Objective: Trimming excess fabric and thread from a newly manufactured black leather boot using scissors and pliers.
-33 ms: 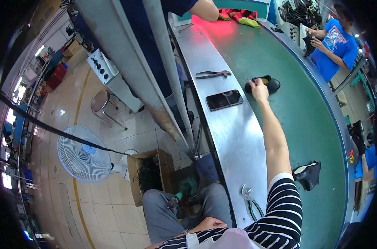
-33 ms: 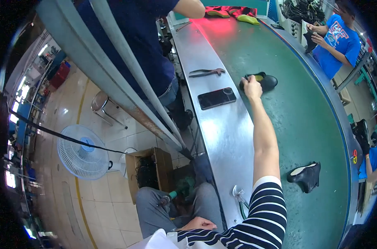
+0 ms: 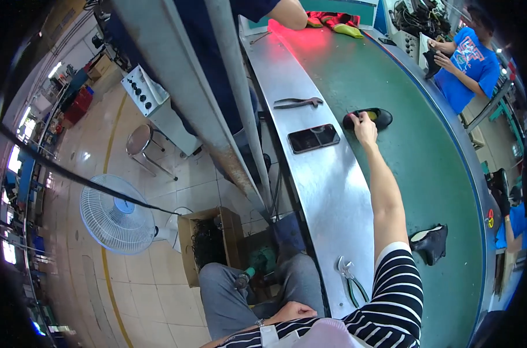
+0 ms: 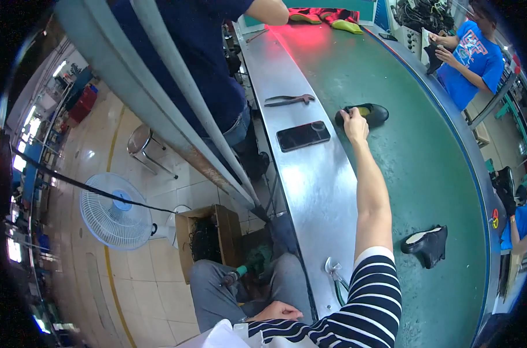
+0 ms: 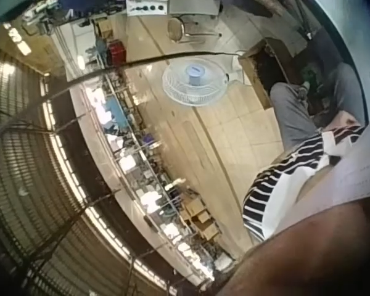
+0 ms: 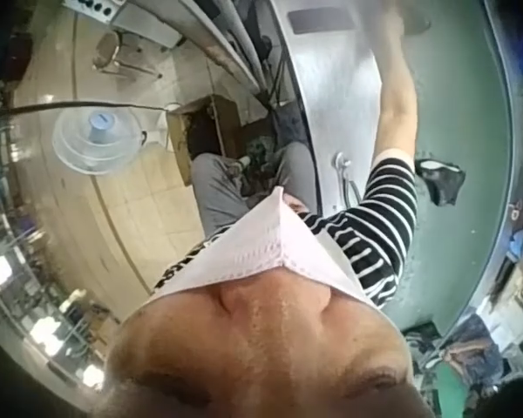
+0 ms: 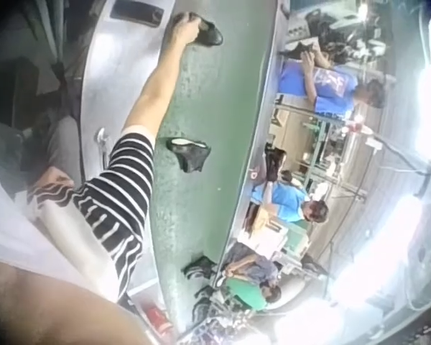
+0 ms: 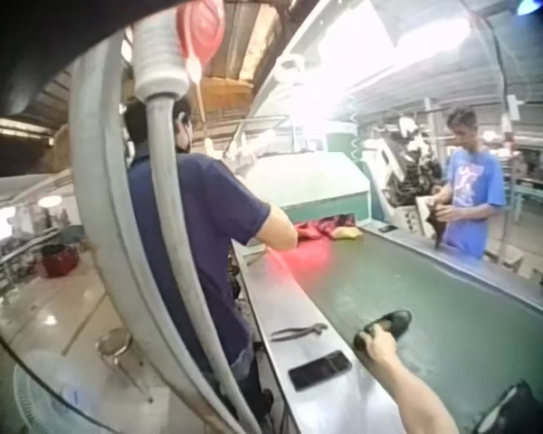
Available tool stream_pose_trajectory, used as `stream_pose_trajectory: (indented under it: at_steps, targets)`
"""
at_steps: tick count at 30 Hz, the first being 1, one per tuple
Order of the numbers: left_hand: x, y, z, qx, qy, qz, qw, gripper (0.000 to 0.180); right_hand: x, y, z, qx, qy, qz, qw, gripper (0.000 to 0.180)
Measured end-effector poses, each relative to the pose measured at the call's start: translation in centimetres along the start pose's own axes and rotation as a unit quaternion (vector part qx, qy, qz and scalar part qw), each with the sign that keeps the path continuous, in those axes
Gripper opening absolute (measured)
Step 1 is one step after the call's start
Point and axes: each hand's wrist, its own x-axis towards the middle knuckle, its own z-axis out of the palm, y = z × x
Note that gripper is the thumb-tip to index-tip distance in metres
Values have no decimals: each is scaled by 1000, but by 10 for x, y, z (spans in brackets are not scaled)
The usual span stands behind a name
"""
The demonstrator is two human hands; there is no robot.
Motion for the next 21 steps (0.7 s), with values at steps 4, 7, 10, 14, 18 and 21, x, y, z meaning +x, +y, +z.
stream_pose_trajectory:
  at_steps: [4, 7, 10, 14, 18, 21]
  targets:
    - [7, -9, 7, -12, -20, 77, 997, 27, -26, 56, -35, 118, 105, 33, 987, 32]
    - [-2, -4, 6, 19, -47, 19, 999, 27, -46, 71, -100, 164, 59, 18, 985, 27]
    - [-3, -25, 11, 48, -29, 139, 989, 30, -109, 2, -180, 217, -22, -27, 976, 26]
    - [-44, 39, 19, 165, 120, 253, 946, 61, -206, -62, -254, 296, -107, -36, 949, 25]
    - [-65, 84, 16, 269, 206, 413, 845, 101, -301, -106, -294, 365, -227, -23, 903, 25]
    - [-87, 104, 19, 222, 70, 430, 873, 116, -356, -125, -294, 401, -306, -10, 863, 25]
